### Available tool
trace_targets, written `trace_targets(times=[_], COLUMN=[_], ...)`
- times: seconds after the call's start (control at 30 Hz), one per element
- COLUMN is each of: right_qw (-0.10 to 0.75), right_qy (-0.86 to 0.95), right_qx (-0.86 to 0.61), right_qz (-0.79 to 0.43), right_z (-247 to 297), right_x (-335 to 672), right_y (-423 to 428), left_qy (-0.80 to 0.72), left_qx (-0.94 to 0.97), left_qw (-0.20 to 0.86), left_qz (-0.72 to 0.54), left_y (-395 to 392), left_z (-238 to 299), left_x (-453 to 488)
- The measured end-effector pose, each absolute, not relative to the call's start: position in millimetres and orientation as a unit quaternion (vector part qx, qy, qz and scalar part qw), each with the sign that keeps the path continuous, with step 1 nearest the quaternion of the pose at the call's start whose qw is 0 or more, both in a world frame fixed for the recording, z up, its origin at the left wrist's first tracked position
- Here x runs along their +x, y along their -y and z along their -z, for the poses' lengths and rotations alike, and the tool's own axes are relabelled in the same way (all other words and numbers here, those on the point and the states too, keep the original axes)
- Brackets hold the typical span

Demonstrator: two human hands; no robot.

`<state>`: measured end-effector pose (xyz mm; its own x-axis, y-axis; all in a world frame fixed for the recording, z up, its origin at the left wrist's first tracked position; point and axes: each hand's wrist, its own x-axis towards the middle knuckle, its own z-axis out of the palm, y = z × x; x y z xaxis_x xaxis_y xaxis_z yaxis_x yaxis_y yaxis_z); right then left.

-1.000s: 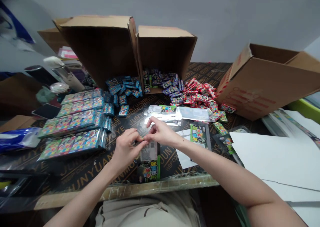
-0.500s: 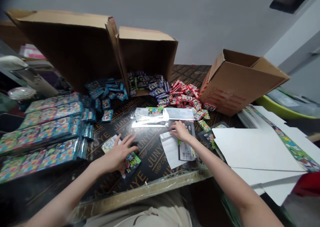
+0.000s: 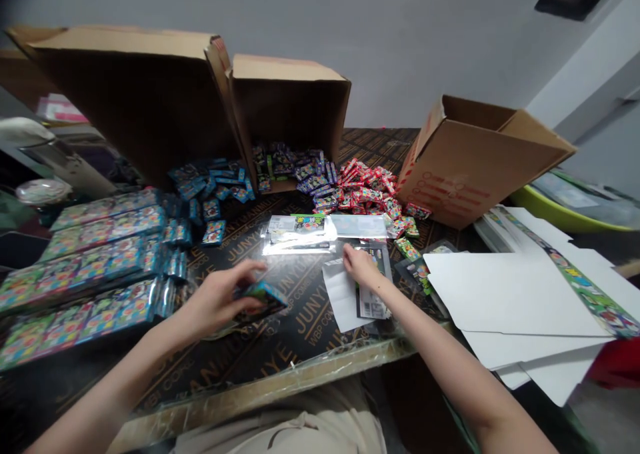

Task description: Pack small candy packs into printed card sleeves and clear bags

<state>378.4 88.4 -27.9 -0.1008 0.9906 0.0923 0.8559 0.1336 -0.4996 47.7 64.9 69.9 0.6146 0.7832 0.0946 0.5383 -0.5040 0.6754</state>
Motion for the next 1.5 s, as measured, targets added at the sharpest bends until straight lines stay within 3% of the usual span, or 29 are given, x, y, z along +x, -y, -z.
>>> trace_targets(times=[0.17,0.23,0.43,0.93,1.13,1.3,1.4,1.5], right_qw=[0.264,0.302,0.413,0.329,0.418,0.435,0.395,0.3], right_qy=[0.682,0.672,0.647,0.686,0.661,0.667,0.717,0.746], right_qx=[-0.658,-0.645,-0.474,-0.44,-0.501,-0.513,-0.476,-0.42], right_qz=[-0.182,-0.205,-0.431,-0.477,-0.371,-0.321,-0.321,-0.422], right_z=[5,-11,-72,-81,-61,-71,-88,-96], right_x=[367,349,277,260,258,263,263,258], right_y=[-90,-88,-71,-63,-40,-42,-59,-73], left_qy=[-0.406,-0.417,-0.407,-0.425,-0.431,-0.42,-0.421,-0.437], left_qx=[0.734,0.718,0.767,0.785,0.782,0.793,0.778,0.748], left_qw=[0.37,0.37,0.263,0.241,0.235,0.232,0.25,0.269], left_qz=[-0.398,-0.417,-0.419,-0.382,-0.383,-0.375,-0.393,-0.422], left_y=[-50,-44,-40,-43,-40,-40,-41,-41], left_z=[-75,-68,-60,-59,-60,-58,-57,-57], left_x=[41,44,55,65,68,66,65,65])
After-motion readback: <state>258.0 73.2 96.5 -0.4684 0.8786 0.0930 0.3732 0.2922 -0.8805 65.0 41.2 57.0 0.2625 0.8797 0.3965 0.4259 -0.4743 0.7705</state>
